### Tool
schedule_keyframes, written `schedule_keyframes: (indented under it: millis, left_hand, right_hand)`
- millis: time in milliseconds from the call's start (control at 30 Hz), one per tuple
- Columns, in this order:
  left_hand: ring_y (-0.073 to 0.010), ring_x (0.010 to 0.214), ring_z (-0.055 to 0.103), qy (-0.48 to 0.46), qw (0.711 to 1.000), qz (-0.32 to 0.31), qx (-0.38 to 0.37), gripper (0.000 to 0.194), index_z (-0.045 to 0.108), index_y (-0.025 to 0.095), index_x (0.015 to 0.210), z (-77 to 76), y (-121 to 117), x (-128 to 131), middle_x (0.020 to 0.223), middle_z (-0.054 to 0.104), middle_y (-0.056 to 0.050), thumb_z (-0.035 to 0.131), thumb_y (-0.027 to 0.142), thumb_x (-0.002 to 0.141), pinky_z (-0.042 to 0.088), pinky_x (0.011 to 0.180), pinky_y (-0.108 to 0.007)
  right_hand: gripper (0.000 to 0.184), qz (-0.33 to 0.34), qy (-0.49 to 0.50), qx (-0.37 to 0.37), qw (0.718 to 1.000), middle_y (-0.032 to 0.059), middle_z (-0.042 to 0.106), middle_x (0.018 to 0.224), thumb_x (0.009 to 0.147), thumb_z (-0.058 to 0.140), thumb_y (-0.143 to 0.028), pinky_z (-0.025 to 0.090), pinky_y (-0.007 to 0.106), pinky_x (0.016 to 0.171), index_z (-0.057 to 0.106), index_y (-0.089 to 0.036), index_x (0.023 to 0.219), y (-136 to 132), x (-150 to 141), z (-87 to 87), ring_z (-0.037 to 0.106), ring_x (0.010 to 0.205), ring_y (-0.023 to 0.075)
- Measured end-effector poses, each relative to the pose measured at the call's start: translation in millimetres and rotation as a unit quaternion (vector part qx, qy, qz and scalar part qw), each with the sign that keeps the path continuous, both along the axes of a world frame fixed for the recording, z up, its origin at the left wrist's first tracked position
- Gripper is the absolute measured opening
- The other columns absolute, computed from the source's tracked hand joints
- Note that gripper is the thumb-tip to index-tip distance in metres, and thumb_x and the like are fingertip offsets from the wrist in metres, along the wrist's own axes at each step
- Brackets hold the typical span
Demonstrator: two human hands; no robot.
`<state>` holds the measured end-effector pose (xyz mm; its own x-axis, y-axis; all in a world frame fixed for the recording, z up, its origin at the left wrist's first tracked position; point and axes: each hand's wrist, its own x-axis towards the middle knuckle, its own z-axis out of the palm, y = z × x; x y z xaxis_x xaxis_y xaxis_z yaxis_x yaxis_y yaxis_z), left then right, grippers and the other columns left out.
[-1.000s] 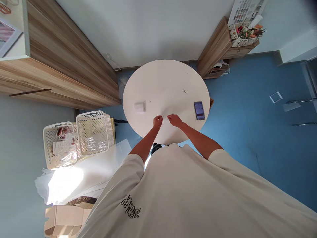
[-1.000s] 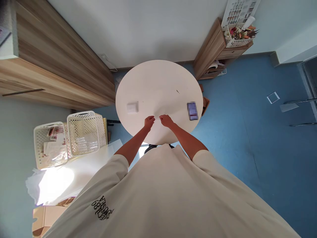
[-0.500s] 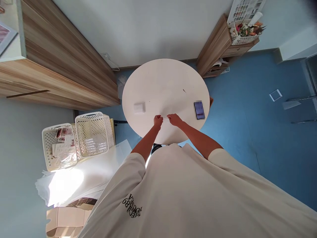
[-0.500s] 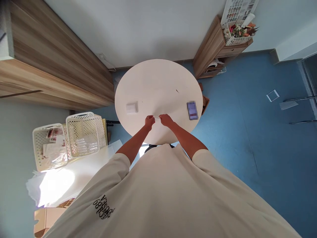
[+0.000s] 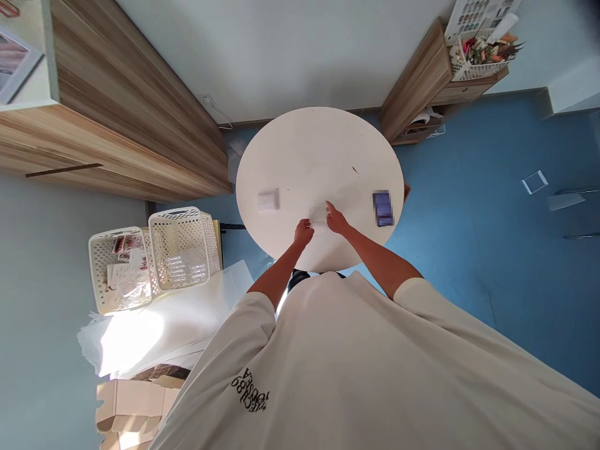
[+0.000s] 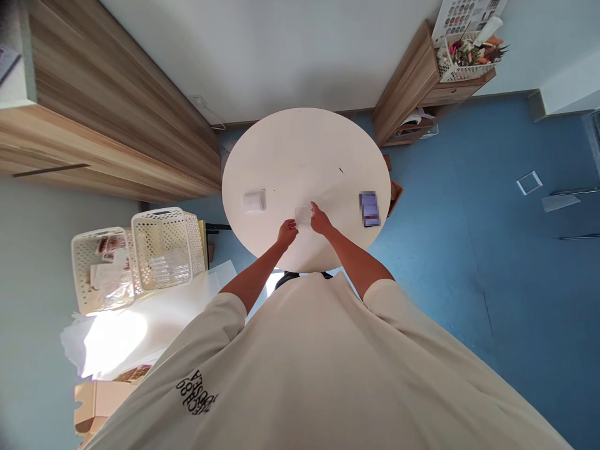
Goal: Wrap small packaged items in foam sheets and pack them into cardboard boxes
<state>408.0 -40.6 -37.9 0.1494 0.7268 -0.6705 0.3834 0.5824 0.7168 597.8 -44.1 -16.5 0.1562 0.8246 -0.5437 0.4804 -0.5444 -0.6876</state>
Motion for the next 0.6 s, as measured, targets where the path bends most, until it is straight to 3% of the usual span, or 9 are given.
schedule_keyframes:
  millis: [100, 300, 467, 600]
  left_hand:
    - [-0.0266, 0.123, 0.067, 0.006, 1.0, -0.004, -0.005, 0.062, 0.061, 0.021, 0.135, -4.0, 0, 0, 0.144, 0.066, -0.016, 0.068, 0.012, 0.074, 0.057, 0.091, -0.038]
    - [-0.0278, 0.122, 0.068, 0.002, 1.0, -0.005, -0.005, 0.06, 0.064, 0.022, 0.132, -8.2, 0, 5, 0.14, 0.069, -0.013, 0.067, 0.013, 0.073, 0.058, 0.095, -0.041]
    - [-0.0247, 0.125, 0.068, -0.071, 0.997, -0.003, 0.0, 0.055, 0.066, 0.021, 0.129, -6.3, 3, 10, 0.141, 0.07, -0.012, 0.062, 0.011, 0.075, 0.056, 0.101, -0.04]
    - [-0.0275, 0.129, 0.066, -0.042, 0.999, -0.013, 0.012, 0.054, 0.067, 0.02, 0.129, 1.8, 7, 6, 0.145, 0.067, -0.014, 0.065, 0.012, 0.075, 0.055, 0.103, -0.041]
  right_hand:
    - [0.075, -0.013, -0.011, -0.017, 1.0, 0.0156, 0.058, 0.155, 0.093, 0.055, -0.017, 0.058, 0.041, 0.1, 0.036, -0.022, 0.166, -8, 0, -0.5, 0.065, 0.126, 0.0283]
    - [0.064, -0.021, -0.01, -0.061, 0.998, 0.0133, 0.068, 0.135, 0.091, 0.058, -0.018, 0.061, 0.036, 0.09, 0.049, -0.022, 0.154, -26, -2, -2.1, 0.069, 0.116, 0.0255]
    - [0.063, -0.03, -0.006, -0.037, 0.999, 0.0149, 0.065, 0.141, 0.089, 0.06, -0.019, 0.059, 0.039, 0.098, 0.052, -0.022, 0.151, -30, 1, -8.4, 0.068, 0.121, 0.0266]
    - [0.059, -0.02, -0.018, -0.024, 0.999, 0.0171, 0.06, 0.15, 0.091, 0.057, -0.019, 0.056, 0.043, 0.106, 0.054, -0.02, 0.151, -30, 7, -7.5, 0.065, 0.128, 0.0284]
